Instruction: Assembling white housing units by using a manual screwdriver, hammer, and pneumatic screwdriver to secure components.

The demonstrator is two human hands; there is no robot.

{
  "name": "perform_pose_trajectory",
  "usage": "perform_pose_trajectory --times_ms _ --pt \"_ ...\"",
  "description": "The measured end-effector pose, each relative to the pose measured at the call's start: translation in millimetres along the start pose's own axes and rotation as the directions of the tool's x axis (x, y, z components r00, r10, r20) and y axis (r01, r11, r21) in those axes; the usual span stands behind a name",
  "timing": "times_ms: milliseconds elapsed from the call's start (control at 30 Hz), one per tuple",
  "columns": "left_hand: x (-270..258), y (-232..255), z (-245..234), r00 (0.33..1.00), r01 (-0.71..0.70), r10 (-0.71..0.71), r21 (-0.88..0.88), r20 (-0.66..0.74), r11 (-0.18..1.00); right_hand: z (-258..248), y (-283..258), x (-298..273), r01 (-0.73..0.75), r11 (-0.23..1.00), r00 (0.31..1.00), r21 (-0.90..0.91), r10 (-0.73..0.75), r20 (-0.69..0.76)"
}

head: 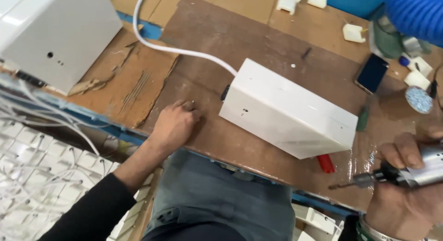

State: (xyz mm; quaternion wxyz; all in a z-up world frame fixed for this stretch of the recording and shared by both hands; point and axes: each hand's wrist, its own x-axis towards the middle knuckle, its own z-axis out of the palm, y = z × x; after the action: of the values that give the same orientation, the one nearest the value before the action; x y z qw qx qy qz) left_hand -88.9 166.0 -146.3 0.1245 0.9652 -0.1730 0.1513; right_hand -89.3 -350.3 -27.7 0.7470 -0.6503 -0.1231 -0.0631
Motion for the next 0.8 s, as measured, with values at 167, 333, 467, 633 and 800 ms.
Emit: perform_pose_trajectory --times_ms 167,333,467,633,800 --pt "3 -15 10 0.953 0.005 -0.05 0.15 0.298 0.989 98 -3 -2 0.193 0.91 0.98 0.368 -0.196 -0.027" --pt "9 -12 3 0.955 -0.129 0.058 0.231 0.292 0.964 115 -26 -7 0.366 0.92 0.924 0.143 -0.341 -0.173" --pt "2 15 -17 0.992 -0.111 0.11 0.019 0.06 0.994 114 -15 -9 0.421 0.902 0.898 0.095 -0.401 -0.18" --pt "-12 112 -28 0.961 0.276 -0.101 -0.857 0.259 0.435 146 -25 -24 0.419 0.897 0.896 0.142 -0.383 -0.226" --pt "-1 167 -14 0.96 0.26 -0.02 -0.912 0.28 -0.317 153 -24 -28 0.438 0.896 0.899 0.074 -0.434 -0.065"
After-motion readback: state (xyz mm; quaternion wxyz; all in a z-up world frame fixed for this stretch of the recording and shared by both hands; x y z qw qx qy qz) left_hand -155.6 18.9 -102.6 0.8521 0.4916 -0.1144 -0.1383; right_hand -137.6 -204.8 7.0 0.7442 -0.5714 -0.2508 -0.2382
